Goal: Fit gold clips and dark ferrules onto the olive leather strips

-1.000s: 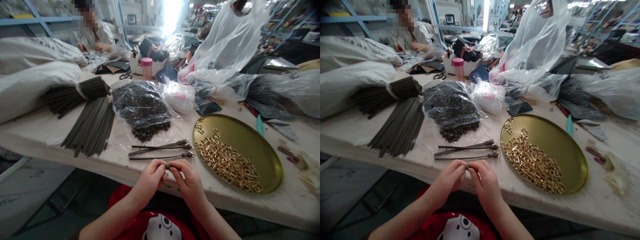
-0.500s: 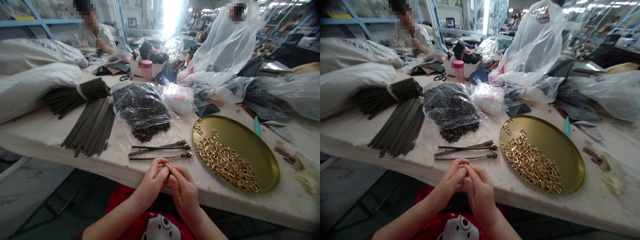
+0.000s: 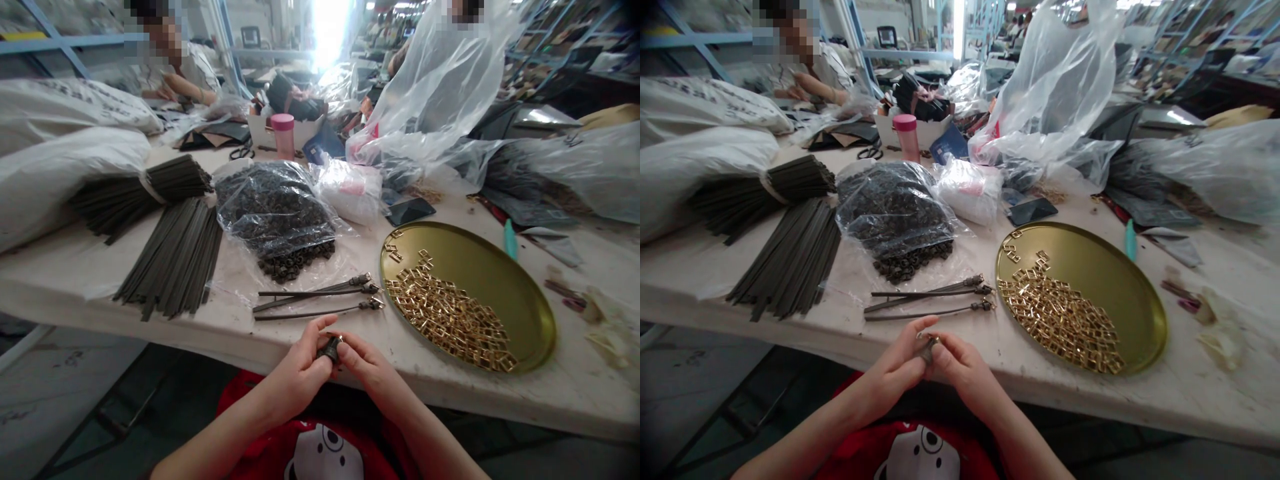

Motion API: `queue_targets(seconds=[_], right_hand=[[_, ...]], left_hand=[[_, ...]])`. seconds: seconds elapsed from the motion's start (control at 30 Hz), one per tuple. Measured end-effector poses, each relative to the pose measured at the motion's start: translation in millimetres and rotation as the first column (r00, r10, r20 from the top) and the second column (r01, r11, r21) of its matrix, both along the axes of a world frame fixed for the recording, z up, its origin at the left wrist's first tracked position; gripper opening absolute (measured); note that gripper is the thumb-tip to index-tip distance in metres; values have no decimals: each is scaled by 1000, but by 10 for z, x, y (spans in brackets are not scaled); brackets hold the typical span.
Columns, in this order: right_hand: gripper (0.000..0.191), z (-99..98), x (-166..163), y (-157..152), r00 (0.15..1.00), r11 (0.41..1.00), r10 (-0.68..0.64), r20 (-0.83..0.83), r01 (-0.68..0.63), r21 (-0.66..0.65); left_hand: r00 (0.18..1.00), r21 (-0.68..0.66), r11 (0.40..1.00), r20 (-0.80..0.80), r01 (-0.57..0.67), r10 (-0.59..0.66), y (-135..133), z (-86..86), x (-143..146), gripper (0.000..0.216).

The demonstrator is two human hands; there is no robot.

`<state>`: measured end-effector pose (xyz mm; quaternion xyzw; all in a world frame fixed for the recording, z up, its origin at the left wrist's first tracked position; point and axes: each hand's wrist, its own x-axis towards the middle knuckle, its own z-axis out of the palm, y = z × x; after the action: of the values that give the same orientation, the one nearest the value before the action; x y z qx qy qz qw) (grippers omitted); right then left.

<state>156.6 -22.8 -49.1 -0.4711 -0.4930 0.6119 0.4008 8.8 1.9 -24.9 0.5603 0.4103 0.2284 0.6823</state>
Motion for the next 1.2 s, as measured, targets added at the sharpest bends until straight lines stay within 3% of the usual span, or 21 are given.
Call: queue_targets(seconds=[0.17, 0.43, 0.53, 0.7, 0.93, 1.07, 1.2], right_hand=[[31, -3, -6, -9, 970, 992, -21, -244, -10, -123], [20, -1, -53, -81, 936, 992, -106, -336, 76, -100], [20, -16, -60, -116, 936, 988, -138, -322, 110, -103], [28, -41, -28, -137, 958, 988, -100, -268, 65, -137], [13, 7, -39, -175, 996, 999, -36, 78, 36, 2], [11, 18, -56, -219, 995, 999, 3, 97, 1, -36], [13, 5, -66, -264, 996, 993, -65, 60, 70, -93]], left_hand=[[998, -43, 997, -17, 63, -64, 27, 19, -39, 64], [997, -231, 970, 44, 79, -71, 73, 77, 1, 77], [996, -238, 968, 52, 83, -72, 55, 81, -2, 75], [979, -100, 977, -61, 189, -195, 34, 112, -55, 70], [921, 52, 950, -265, 309, -286, 31, 206, -101, 66], [932, 63, 957, -254, 283, -258, 15, 232, -124, 61], [952, 33, 978, -240, 204, -190, -1, 164, -132, 31]])
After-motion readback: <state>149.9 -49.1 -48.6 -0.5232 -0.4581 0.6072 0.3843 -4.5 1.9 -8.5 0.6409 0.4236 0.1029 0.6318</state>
